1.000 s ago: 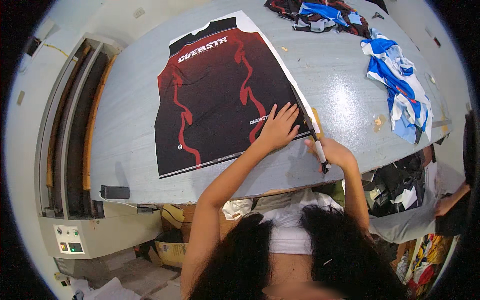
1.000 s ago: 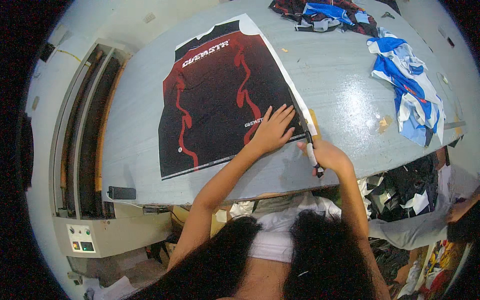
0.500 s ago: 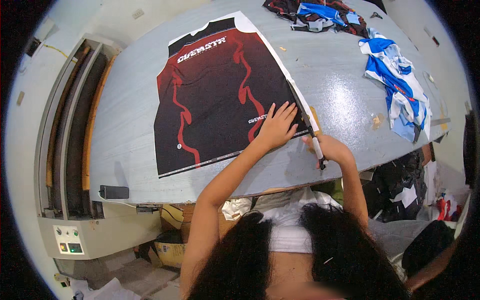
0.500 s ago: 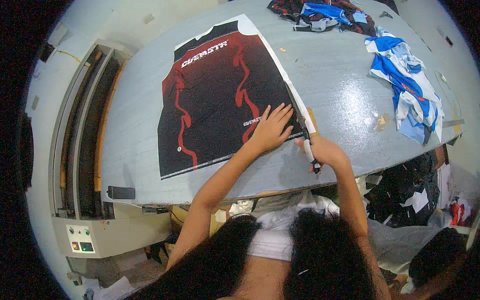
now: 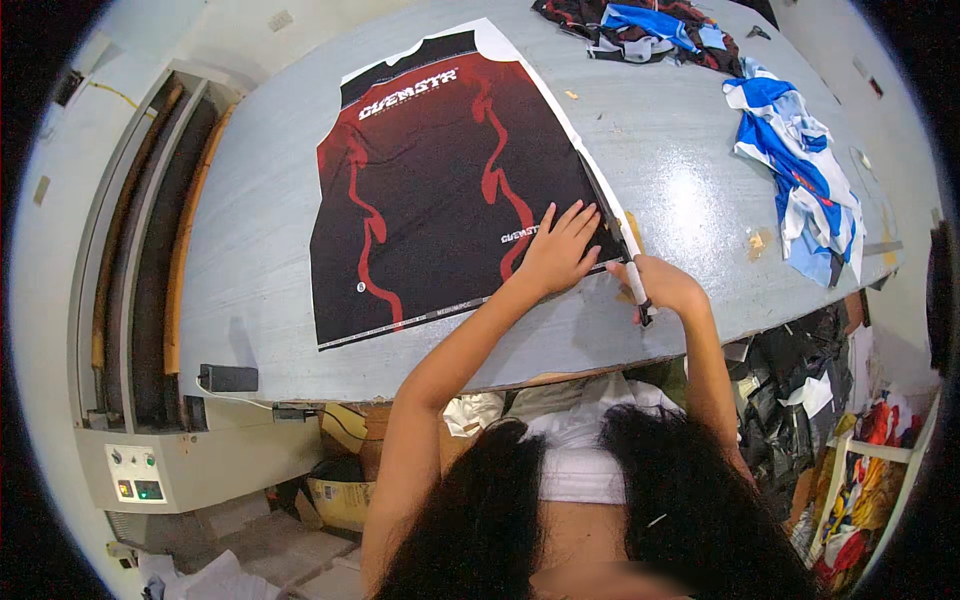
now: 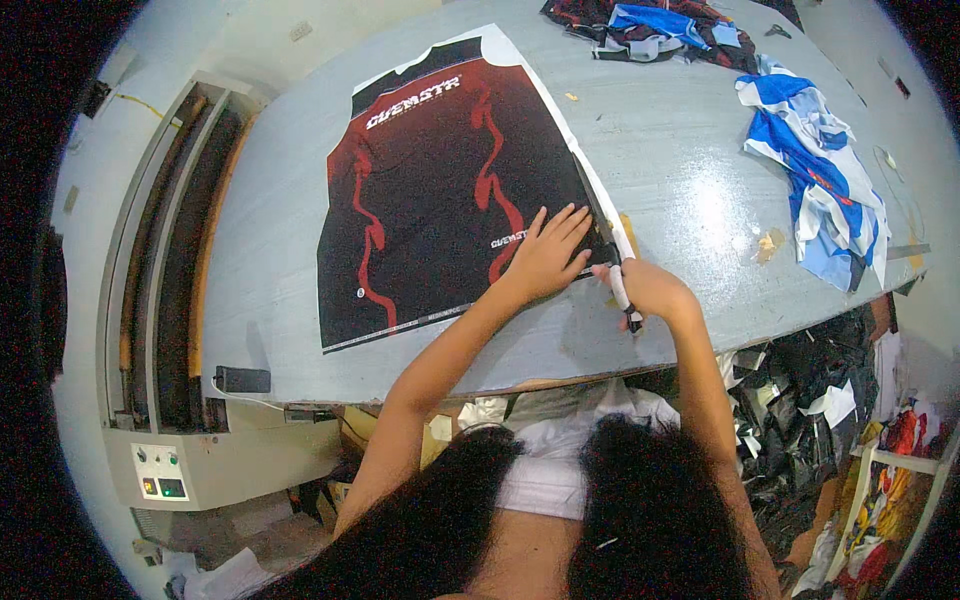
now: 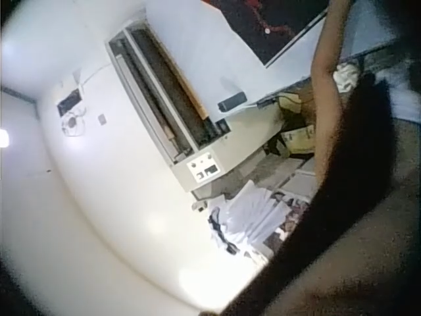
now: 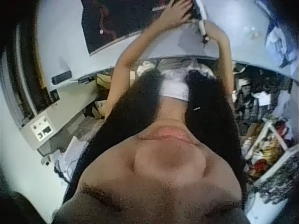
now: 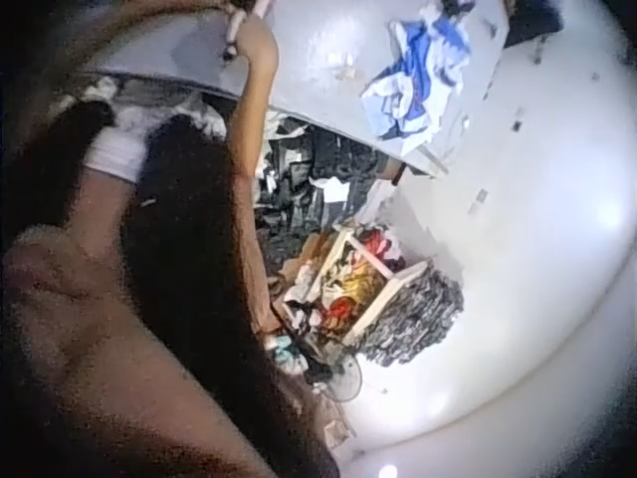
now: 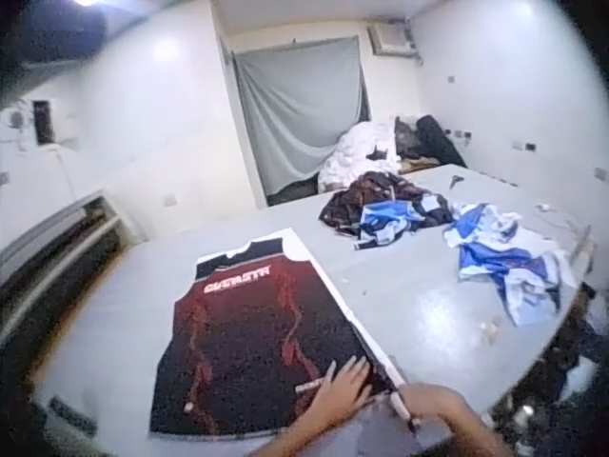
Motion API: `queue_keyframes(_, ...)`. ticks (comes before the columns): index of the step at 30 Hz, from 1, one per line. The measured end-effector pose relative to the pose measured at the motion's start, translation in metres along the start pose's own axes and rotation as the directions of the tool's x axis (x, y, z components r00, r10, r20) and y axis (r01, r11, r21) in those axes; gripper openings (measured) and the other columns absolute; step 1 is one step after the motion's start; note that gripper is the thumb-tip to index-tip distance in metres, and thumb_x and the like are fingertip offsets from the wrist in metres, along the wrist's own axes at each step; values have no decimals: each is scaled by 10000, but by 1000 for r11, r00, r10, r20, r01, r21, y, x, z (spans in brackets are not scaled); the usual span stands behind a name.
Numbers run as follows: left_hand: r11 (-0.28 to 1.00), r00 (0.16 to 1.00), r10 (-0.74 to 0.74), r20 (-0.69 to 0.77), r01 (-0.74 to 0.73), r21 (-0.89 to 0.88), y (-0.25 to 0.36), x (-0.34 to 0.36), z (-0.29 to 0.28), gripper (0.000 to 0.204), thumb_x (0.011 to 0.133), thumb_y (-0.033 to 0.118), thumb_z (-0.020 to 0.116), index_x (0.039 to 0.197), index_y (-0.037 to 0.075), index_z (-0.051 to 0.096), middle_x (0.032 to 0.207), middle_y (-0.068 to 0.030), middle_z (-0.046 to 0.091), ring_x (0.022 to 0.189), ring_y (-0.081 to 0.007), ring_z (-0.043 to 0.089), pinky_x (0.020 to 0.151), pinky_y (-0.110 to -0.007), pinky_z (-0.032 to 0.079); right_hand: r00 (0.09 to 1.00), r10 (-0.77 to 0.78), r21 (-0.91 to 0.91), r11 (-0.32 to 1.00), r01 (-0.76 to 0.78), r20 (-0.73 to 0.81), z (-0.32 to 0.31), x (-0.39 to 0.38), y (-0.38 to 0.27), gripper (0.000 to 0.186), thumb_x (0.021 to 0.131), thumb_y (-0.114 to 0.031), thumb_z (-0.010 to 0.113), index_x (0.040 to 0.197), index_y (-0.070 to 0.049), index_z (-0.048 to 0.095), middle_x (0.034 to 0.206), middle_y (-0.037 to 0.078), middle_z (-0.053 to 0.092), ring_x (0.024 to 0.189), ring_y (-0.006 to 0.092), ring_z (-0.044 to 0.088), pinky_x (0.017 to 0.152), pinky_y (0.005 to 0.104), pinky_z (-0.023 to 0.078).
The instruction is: Cutting out jersey panels from fabric with large scissors in a garment workshop.
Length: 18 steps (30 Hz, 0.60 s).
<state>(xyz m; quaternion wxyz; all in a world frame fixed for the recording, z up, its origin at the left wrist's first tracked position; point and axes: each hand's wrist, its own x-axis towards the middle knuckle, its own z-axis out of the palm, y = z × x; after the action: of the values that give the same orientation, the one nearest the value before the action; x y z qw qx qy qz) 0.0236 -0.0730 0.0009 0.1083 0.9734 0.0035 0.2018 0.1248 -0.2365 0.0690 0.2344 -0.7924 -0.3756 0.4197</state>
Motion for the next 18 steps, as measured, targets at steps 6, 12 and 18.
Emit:
queue_keyframes(6,1000,1000,-1,-14,1,7,0,0,0,485,837,280,482,1240,14,432,1326,-105,391,1264,-260,313,1028,-520,201,998,47,66,997,-49,34,-6,8,-4,607,881,-516,412,591,8,513,511,77,513,439,201,576,432,315,452)
queue_keyframes(12,1000,999,6,-31,-6,10,2,1,1,486,824,281,496,1227,12,448,1307,-106,410,1257,-256,323,1024,-519,212,1000,-23,50,998,24,-17,-7,10,-4,625,863,-510,455,613,59,523,533,138,553,452,228,606,415,329,460)
queue_keyframes(18,1000,999,9,-33,-9,19,-2,-1,1,494,826,287,497,1233,13,440,1308,-110,408,1257,-255,321,1026,-514,212,1000,22,96,995,-21,-9,-10,9,-4,516,868,-459,491,627,-4,521,541,82,525,448,178,569,434,287,451)
